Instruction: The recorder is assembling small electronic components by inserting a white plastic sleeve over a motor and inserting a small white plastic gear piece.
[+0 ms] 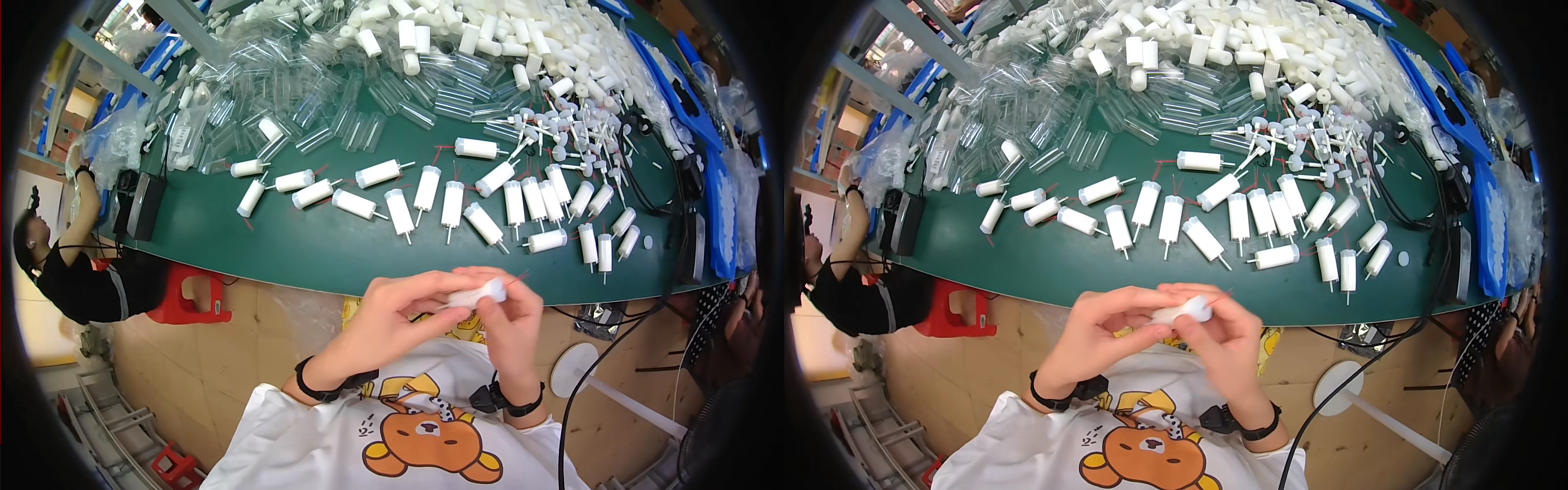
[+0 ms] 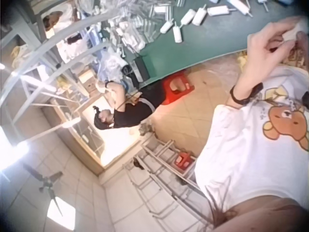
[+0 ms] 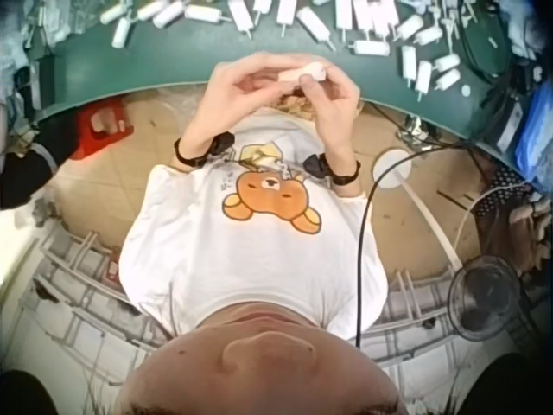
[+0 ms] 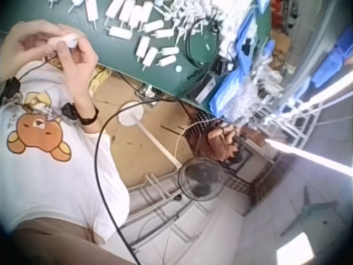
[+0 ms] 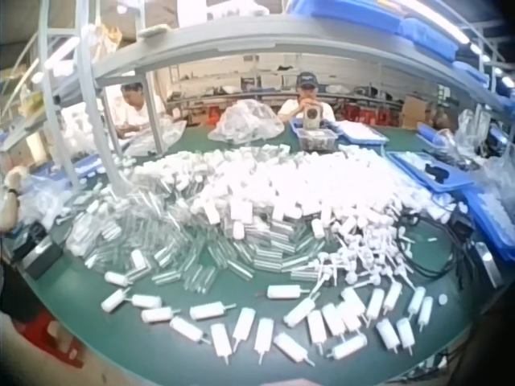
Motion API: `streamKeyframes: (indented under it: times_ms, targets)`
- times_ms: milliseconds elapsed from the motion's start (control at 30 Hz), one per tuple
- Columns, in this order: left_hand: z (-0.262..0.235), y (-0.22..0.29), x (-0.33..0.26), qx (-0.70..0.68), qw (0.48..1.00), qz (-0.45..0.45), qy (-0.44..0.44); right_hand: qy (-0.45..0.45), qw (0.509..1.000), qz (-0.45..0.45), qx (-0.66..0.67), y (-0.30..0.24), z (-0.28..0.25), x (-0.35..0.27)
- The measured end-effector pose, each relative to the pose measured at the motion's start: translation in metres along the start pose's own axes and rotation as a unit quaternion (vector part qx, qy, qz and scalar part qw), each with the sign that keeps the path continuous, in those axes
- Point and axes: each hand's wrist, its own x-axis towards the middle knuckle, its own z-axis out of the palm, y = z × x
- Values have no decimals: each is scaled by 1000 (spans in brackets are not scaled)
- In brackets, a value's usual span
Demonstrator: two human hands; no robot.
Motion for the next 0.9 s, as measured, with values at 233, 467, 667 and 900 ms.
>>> streamKeyframes:
  times_ms: [233, 467, 667, 900]
  targets:
    - [-37, 6, 31, 466, 842, 194, 188, 17, 997, -69, 24, -5, -28, 18]
    - [-55, -14, 63, 646, 701, 93, 287, -48, 999, 22, -1, -7, -34, 23]
    - [-53, -13, 63, 626, 714, 98, 299, -58, 998, 24, -6, -6, -35, 24]
    - [-52, 3, 58, 501, 733, 199, 414, -39, 997, -58, -22, -1, -36, 24]
